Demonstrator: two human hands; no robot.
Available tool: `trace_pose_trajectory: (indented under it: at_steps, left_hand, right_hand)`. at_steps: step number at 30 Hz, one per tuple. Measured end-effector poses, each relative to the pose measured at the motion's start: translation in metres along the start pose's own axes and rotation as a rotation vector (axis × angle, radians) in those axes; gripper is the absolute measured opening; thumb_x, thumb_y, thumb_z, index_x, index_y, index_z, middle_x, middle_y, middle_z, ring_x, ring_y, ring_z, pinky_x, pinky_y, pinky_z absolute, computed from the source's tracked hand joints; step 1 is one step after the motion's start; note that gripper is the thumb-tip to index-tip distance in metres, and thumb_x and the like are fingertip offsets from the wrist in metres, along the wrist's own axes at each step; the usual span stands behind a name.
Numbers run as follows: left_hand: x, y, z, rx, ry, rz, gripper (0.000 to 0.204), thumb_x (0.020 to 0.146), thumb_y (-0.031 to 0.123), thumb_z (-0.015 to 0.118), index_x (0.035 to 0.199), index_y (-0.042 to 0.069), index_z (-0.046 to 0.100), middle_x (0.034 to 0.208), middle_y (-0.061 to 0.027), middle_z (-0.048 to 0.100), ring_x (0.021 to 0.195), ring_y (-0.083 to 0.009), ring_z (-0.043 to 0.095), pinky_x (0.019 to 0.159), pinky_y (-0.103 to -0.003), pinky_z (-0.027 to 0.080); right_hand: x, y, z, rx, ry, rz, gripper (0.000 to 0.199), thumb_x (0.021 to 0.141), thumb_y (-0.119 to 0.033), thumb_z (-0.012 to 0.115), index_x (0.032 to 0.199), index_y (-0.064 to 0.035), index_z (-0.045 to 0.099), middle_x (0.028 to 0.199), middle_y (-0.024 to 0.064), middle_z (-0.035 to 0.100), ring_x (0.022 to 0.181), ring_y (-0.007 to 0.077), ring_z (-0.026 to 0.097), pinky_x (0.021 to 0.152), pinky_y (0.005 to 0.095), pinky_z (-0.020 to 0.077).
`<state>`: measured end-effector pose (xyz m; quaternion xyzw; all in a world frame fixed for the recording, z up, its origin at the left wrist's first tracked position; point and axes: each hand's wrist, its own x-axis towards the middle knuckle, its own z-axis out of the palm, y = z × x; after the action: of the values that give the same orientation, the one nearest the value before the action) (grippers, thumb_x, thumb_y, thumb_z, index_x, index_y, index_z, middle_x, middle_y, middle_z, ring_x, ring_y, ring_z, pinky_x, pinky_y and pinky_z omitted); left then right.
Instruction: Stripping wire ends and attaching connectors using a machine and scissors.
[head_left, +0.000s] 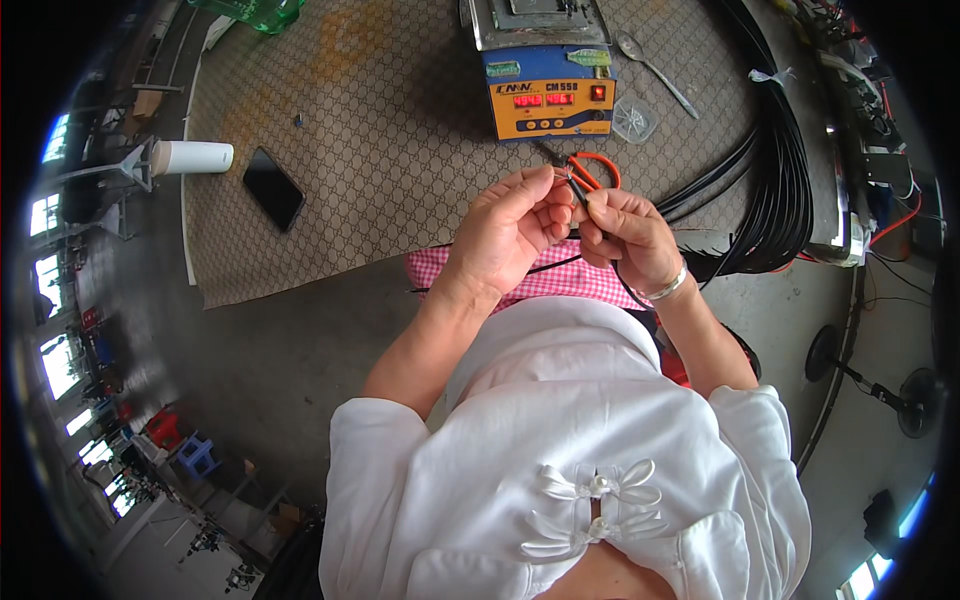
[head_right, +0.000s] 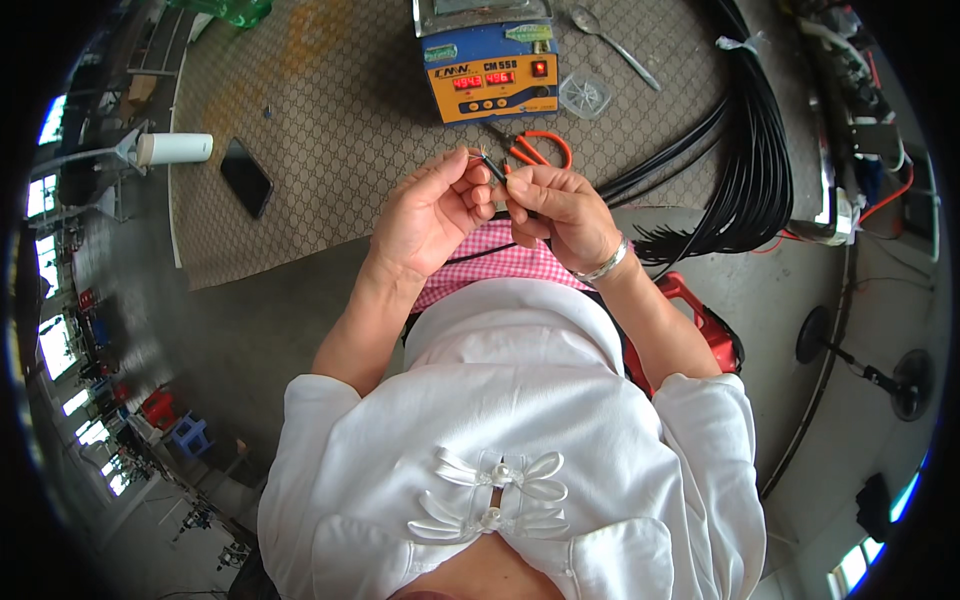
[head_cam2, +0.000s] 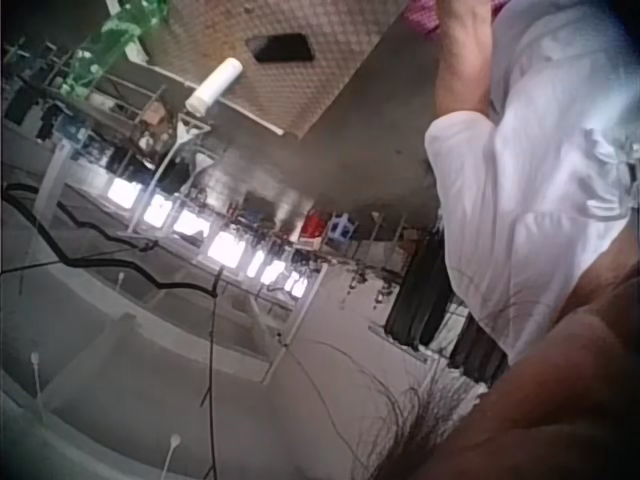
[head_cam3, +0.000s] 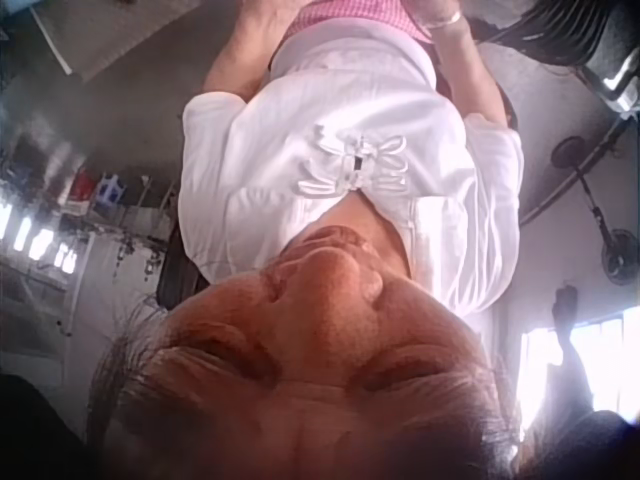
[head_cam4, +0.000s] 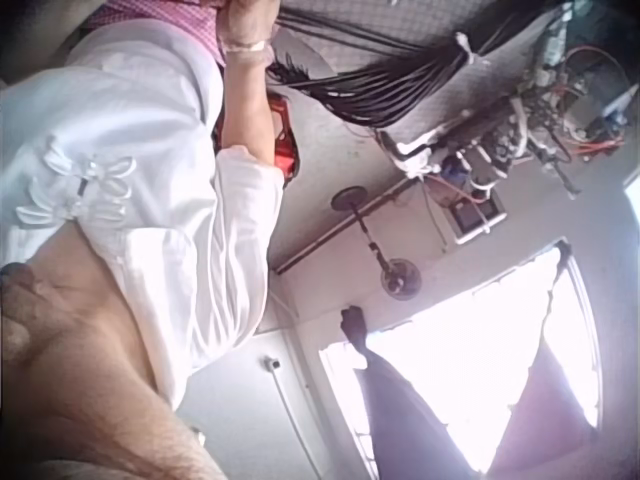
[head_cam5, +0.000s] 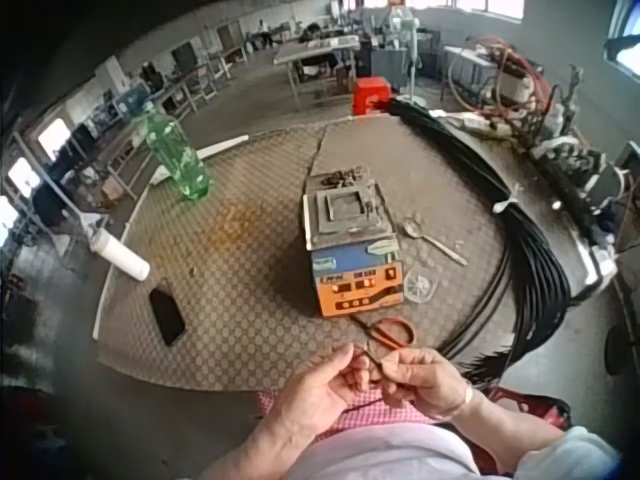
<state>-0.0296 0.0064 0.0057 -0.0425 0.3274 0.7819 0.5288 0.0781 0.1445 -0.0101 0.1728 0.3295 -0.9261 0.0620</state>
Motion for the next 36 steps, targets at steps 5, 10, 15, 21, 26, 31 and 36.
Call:
trace_pose_trajectory:
  at_steps: [5, 10, 15, 21, 26, 31, 36]
  left_hand:
    - [0.000, -0.003, 0.000, -0.025, -0.008, 0.019, 0.017, 0.090, 0.018, 0.047, 0.088, 0.003, 0.056, 0.076, -0.0026, 0.057, 0.067, -0.0102, 0.052, 0.064, -0.024, 0.044]
    - [0.002, -0.006, -0.003, -0.015, -0.029, 0.047, 0.017, 0.090, 0.019, 0.048, 0.088, 0.004, 0.056, 0.077, -0.0018, 0.057, 0.068, -0.0088, 0.052, 0.064, -0.024, 0.044]
    - [0.005, -0.007, -0.005, -0.032, -0.008, 0.055, 0.017, 0.089, 0.019, 0.049, 0.092, 0.004, 0.057, 0.079, -0.0021, 0.057, 0.069, -0.0089, 0.051, 0.065, -0.024, 0.044]
    - [0.007, -0.008, -0.013, -0.018, 0.095, 0.046, 0.017, 0.088, 0.017, 0.051, 0.096, 0.002, 0.057, 0.079, -0.0025, 0.056, 0.068, -0.0091, 0.051, 0.064, -0.023, 0.044]
    - [0.010, -0.013, -0.022, 0.013, 0.129, 0.004, 0.015, 0.087, 0.015, 0.053, 0.095, 0.003, 0.057, 0.075, 0.0001, 0.055, 0.064, -0.0070, 0.050, 0.060, -0.021, 0.043]
    - [0.011, -0.017, -0.027, 0.041, 0.164, -0.022, 0.014, 0.086, 0.015, 0.053, 0.094, 0.004, 0.057, 0.074, 0.0015, 0.055, 0.063, -0.0059, 0.049, 0.059, -0.020, 0.041]
    - [0.011, -0.020, -0.036, 0.022, 0.150, -0.046, 0.015, 0.086, 0.013, 0.053, 0.096, 0.003, 0.057, 0.076, -0.0010, 0.055, 0.065, -0.0080, 0.050, 0.061, -0.021, 0.043]
  right_hand:
    - [0.000, -0.001, 0.000, 0.049, -0.015, 0.014, 0.017, 0.087, -0.018, 0.052, 0.085, -0.0022, 0.057, 0.065, -0.0007, 0.049, 0.047, 0.0056, 0.033, 0.044, 0.0214, 0.0302]
    - [0.001, 0.000, 0.001, 0.028, 0.007, -0.005, 0.016, 0.087, -0.018, 0.051, 0.085, -0.0024, 0.057, 0.066, -0.0005, 0.050, 0.046, 0.0058, 0.033, 0.044, 0.0213, 0.0300]
    - [0.002, -0.001, 0.000, 0.029, 0.036, -0.035, 0.014, 0.086, -0.015, 0.054, 0.089, -0.0020, 0.057, 0.066, -0.0002, 0.051, 0.047, 0.0052, 0.036, 0.043, 0.0202, 0.0308]
    - [0.006, -0.043, -0.017, -0.666, 0.380, -0.327, 0.014, 0.083, -0.010, 0.058, 0.094, -0.0023, 0.058, 0.067, -0.0023, 0.056, 0.051, 0.0026, 0.044, 0.044, 0.0171, 0.0347]
    - [0.033, -0.079, -0.079, -1.574, 0.660, -0.505, 0.013, 0.075, -0.012, 0.061, 0.084, -0.0037, 0.063, 0.066, 0.0072, 0.062, 0.058, 0.0171, 0.059, 0.055, 0.0275, 0.0459]
    - [0.052, -0.087, -0.094, -1.996, 0.784, -0.303, 0.014, 0.074, -0.016, 0.051, 0.077, -0.0083, 0.063, 0.074, 0.0143, 0.062, 0.072, 0.0314, 0.061, 0.064, 0.0394, 0.0475]
    - [0.061, -0.087, -0.095, -2.091, 0.793, -0.162, 0.017, 0.074, -0.015, 0.047, 0.077, -0.0095, 0.063, 0.078, 0.0151, 0.062, 0.076, 0.0328, 0.060, 0.066, 0.0408, 0.0474]
